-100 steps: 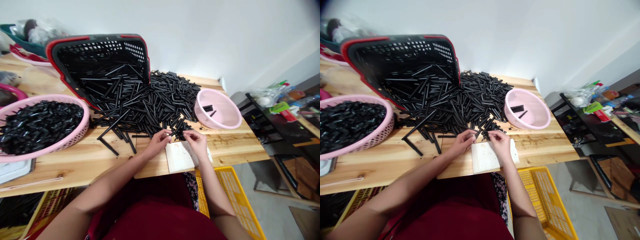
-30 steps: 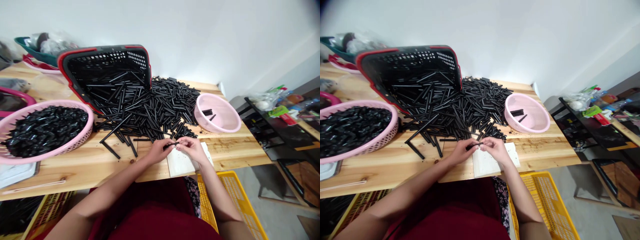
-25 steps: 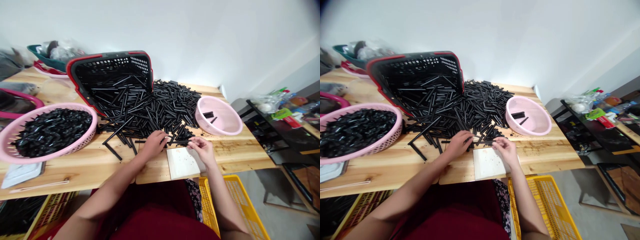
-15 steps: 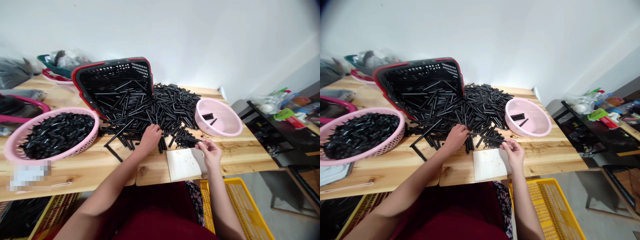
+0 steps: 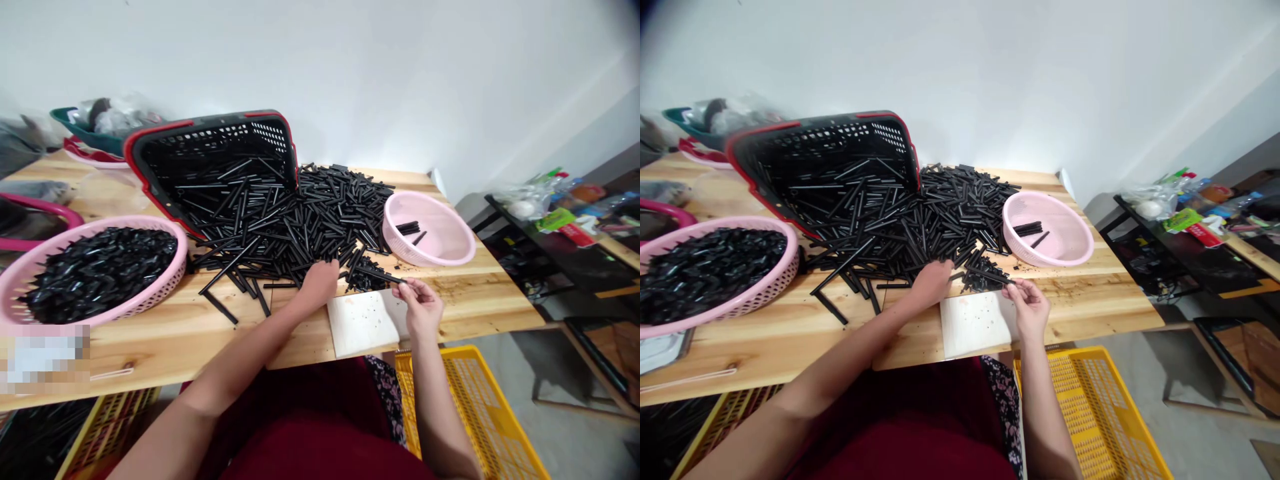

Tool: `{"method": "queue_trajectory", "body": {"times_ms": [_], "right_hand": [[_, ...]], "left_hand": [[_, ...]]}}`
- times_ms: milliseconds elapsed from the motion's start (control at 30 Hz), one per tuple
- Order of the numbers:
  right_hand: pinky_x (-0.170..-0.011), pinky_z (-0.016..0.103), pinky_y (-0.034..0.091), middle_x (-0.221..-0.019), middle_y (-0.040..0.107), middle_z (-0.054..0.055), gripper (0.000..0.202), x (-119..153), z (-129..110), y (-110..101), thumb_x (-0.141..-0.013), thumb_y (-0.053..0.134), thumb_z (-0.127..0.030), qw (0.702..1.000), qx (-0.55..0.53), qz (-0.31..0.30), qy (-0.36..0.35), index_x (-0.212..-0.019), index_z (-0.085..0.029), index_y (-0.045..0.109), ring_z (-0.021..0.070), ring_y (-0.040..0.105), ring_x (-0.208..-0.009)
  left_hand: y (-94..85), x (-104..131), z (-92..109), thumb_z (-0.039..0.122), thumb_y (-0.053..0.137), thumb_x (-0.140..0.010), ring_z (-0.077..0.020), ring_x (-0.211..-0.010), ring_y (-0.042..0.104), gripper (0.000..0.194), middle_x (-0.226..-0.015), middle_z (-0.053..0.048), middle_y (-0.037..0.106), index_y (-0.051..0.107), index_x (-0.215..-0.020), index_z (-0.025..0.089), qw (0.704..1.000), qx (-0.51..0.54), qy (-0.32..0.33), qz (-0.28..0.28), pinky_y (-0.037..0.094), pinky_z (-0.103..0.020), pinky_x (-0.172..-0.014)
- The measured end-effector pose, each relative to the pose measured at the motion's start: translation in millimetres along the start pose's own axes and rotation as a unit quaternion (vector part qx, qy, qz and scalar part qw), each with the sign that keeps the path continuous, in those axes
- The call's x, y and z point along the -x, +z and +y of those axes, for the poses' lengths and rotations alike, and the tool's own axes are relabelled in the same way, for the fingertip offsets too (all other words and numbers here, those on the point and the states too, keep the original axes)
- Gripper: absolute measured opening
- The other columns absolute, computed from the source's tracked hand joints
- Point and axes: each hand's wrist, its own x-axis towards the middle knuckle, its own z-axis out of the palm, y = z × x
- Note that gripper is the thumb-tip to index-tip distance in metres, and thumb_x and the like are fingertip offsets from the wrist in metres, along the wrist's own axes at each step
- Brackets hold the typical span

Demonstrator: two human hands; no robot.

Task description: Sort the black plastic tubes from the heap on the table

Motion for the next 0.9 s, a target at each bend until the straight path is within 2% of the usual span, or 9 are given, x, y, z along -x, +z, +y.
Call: {"method": "queue_trajectory", "body": {"times_ms": [67,133,233,333,400,433,633,767,900], "right_hand": [[-0.067,0.025,0.059,-0.077,0.065,0.005,0.039,1.1,-3.0,-5.9,-0.068,0.08,-0.032,1.0,0.004,0.008,-0.01,-0.094,-0.009,0.062,0.0121,0.065,-0.064],[-0.066,0.025,0.059,-0.077,0.065,0.005,0.038,4.2,-6.5,-10.1,-0.069,0.079,-0.031,1.0,0.011,0.009,-0.021,-0.094,-0.009,0.062,0.0124,0.065,-0.063],[-0.066,0.025,0.059,-0.076,0.065,0.004,0.034,13.8,-12.3,-8.8,-0.07,0.078,-0.029,0.999,0.021,-0.003,-0.039,-0.093,-0.01,0.062,0.0127,0.065,-0.063],[-0.066,0.024,0.058,-0.076,0.065,0.004,0.028,26.3,-18.4,0.1,-0.072,0.077,-0.026,0.996,0.045,-0.021,-0.073,-0.093,-0.011,0.063,0.0129,0.066,-0.064],[-0.065,0.023,0.058,-0.077,0.065,0.005,0.026,33.1,-21.8,6.5,-0.073,0.076,-0.024,0.993,0.059,-0.031,-0.096,-0.093,-0.012,0.064,0.0132,0.066,-0.065],[-0.065,0.023,0.058,-0.077,0.065,0.005,0.025,35.4,-23.0,9.2,-0.073,0.076,-0.023,0.992,0.063,-0.034,-0.104,-0.093,-0.012,0.064,0.0133,0.066,-0.065],[-0.065,0.025,0.058,-0.077,0.066,0.005,0.026,35.8,-24.1,16.5,-0.074,0.076,-0.027,0.99,0.076,-0.027,-0.117,-0.091,-0.011,0.063,0.0141,0.066,-0.065],[-0.066,0.025,0.058,-0.076,0.065,0.004,0.027,33.8,-23.9,17.4,-0.074,0.076,-0.027,0.99,0.075,-0.034,-0.118,-0.092,-0.012,0.064,0.0139,0.066,-0.064],[-0.067,0.025,0.058,-0.077,0.065,0.004,0.026,33.1,-24.3,17.0,-0.075,0.076,-0.027,0.989,0.09,-0.05,-0.107,-0.093,-0.012,0.064,0.0142,0.067,-0.067]], "left_hand": [[-6.4,1.0,-6.9,0.019,0.05,-0.081,-0.0149,-0.085,0.059,0.034,-0.094,-0.011,0.065,0.061,-0.113,0.01,0.996,0.088,-0.016,0.005,0.044,-0.026,-0.081],[-13.7,4.2,-15.1,0.025,0.055,-0.081,-0.0118,-0.085,0.059,0.038,-0.098,-0.008,0.066,0.062,-0.116,0.014,0.967,0.254,-0.01,-0.006,0.045,-0.023,-0.081],[-18.7,10.1,-23.8,0.036,0.062,-0.077,-0.0085,-0.084,0.06,0.043,-0.103,-0.009,0.066,0.063,-0.112,0.011,0.854,0.519,-0.022,-0.036,0.047,-0.018,-0.075],[-16.2,15.2,-26.5,0.038,0.073,-0.068,-0.0063,-0.076,0.062,0.058,-0.097,-0.007,0.066,0.052,-0.117,0.013,0.716,0.69,-0.105,-0.011,0.049,-0.017,-0.071],[-14.0,17.5,-26.0,0.035,0.078,-0.064,-0.0063,-0.073,0.063,0.066,-0.091,-0.003,0.065,0.046,-0.119,0.017,0.661,0.736,-0.146,0.015,0.052,-0.019,-0.073],[-13.3,18.4,-25.4,0.034,0.079,-0.064,-0.0066,-0.073,0.064,0.065,-0.089,-0.002,0.065,0.045,-0.117,0.018,0.648,0.745,-0.156,0.018,0.053,-0.02,-0.074],[-11.6,20.6,-22.0,0.036,0.081,-0.06,-0.0076,-0.067,0.065,0.05,-0.079,-0.003,0.066,0.055,-0.095,0.01,0.636,0.751,-0.18,-0.016,0.054,-0.019,-0.067],[-10.3,21.8,-21.5,0.04,0.08,-0.062,-0.0082,-0.065,0.065,0.049,-0.075,-0.004,0.066,0.058,-0.093,0.009,0.65,0.739,-0.173,-0.037,0.054,-0.018,-0.064],[-11.0,23.5,-19.7,0.036,0.08,-0.062,-0.0078,-0.068,0.065,0.047,-0.078,-0.003,0.066,0.058,-0.094,0.009,0.659,0.739,-0.139,-0.027,0.055,-0.019,-0.069]]}}
